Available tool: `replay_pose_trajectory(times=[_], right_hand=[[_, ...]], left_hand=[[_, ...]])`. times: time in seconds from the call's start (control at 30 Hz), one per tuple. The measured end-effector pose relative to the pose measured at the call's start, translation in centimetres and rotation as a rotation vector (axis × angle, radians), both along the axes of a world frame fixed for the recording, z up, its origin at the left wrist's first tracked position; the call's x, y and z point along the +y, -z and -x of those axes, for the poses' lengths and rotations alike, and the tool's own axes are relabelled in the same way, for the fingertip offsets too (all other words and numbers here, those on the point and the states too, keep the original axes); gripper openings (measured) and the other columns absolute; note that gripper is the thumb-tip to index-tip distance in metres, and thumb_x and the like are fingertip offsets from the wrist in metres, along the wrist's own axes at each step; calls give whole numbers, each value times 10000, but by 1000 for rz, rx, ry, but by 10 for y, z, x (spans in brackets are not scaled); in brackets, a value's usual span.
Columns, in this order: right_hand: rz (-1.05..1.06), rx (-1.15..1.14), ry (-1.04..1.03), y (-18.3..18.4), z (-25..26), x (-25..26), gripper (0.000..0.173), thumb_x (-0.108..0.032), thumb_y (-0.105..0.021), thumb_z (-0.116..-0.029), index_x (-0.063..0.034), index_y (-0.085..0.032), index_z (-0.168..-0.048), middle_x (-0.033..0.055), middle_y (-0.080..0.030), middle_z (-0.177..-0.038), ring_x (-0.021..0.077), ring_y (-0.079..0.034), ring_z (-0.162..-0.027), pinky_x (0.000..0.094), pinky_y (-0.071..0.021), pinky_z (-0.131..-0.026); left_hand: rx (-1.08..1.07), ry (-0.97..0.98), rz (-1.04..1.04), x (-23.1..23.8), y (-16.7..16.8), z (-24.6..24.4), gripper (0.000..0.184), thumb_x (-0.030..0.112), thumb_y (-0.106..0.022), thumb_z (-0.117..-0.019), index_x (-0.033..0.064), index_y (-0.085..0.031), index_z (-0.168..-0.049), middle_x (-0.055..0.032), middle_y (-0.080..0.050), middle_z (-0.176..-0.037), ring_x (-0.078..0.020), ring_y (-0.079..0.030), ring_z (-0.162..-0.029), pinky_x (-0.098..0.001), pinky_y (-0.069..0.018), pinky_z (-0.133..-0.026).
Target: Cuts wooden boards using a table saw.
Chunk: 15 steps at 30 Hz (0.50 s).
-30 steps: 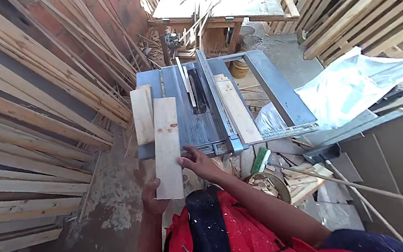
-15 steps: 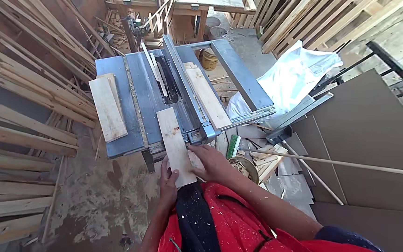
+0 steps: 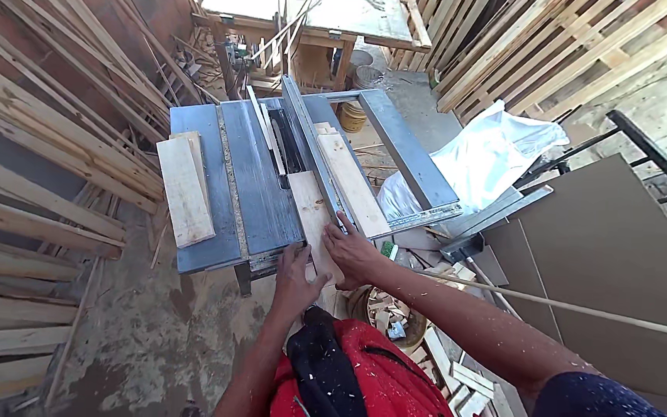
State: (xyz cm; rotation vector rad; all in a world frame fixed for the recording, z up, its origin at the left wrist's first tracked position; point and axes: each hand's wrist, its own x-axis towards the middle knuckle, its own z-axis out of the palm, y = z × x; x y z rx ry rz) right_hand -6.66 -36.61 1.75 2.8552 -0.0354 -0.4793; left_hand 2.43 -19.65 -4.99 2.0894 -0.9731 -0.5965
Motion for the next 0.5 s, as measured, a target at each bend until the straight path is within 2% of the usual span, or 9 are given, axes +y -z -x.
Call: replay_pose_trajectory(times=[0.03,0.1,0.2,0.27,0.33,0.4,0.5], right_hand=[[-5,-14,1,1,-2,-3,1299,-795,-765,-542,72,-468,-1462,230,-550,-1456,414,-381,-1465,662,-32,-1242],[-19,-52,10,2,-4,-5,1299,-779,-787,-507,68,-489,-1447,231,-563,-1439,418,-392,-1458,662,-27,-1241],[-29,-80,16,1,-8,-6,1277,-756,-805,-484,48,-517,-1433,204,-587,-1420,401,-413,-1446,657,-32,-1243],[-32,-69,37,-1,-12,-9,1278,-748,-819,-476,38,-517,-1438,187,-589,-1424,380,-401,-1460,662,-27,-1240],[-57,-24,63,-1,-20,-16,1306,-752,-821,-497,30,-466,-1481,175,-549,-1477,354,-349,-1500,668,0,-1237],[-83,23,76,0,-30,-26,1338,-784,-798,-525,9,-411,-1530,153,-500,-1539,321,-302,-1533,675,40,-1232],[-78,57,82,-1,-51,-42,1356,-793,-798,-534,9,-387,-1547,175,-437,-1588,345,-261,-1550,682,39,-1232]], left_hand=[[-83,52,-6,3,7,0,871,637,-794,-775,151,-577,-1465,-78,-468,-1552,-295,-462,-1395,-516,-424,-1132],[-199,111,13,8,28,8,878,633,-768,-802,126,-553,-1487,-48,-481,-1569,-282,-436,-1441,-514,-350,-1185],[-350,64,121,5,51,15,697,534,-717,-895,122,-602,-1445,-35,-547,-1522,-251,-500,-1403,-474,-393,-1167],[-391,65,129,1,48,12,671,532,-688,-918,131,-601,-1449,-29,-556,-1516,-243,-517,-1390,-465,-397,-1162],[-403,71,125,-4,39,2,703,522,-696,-916,116,-569,-1476,-35,-558,-1514,-243,-524,-1378,-455,-386,-1169],[-382,71,127,-9,26,-8,747,461,-749,-896,102,-521,-1510,-45,-557,-1511,-248,-507,-1391,-457,-353,-1196],[-346,63,120,-22,13,-26,813,383,-816,-851,109,-476,-1537,-69,-584,-1463,-268,-503,-1384,-476,-339,-1206]])
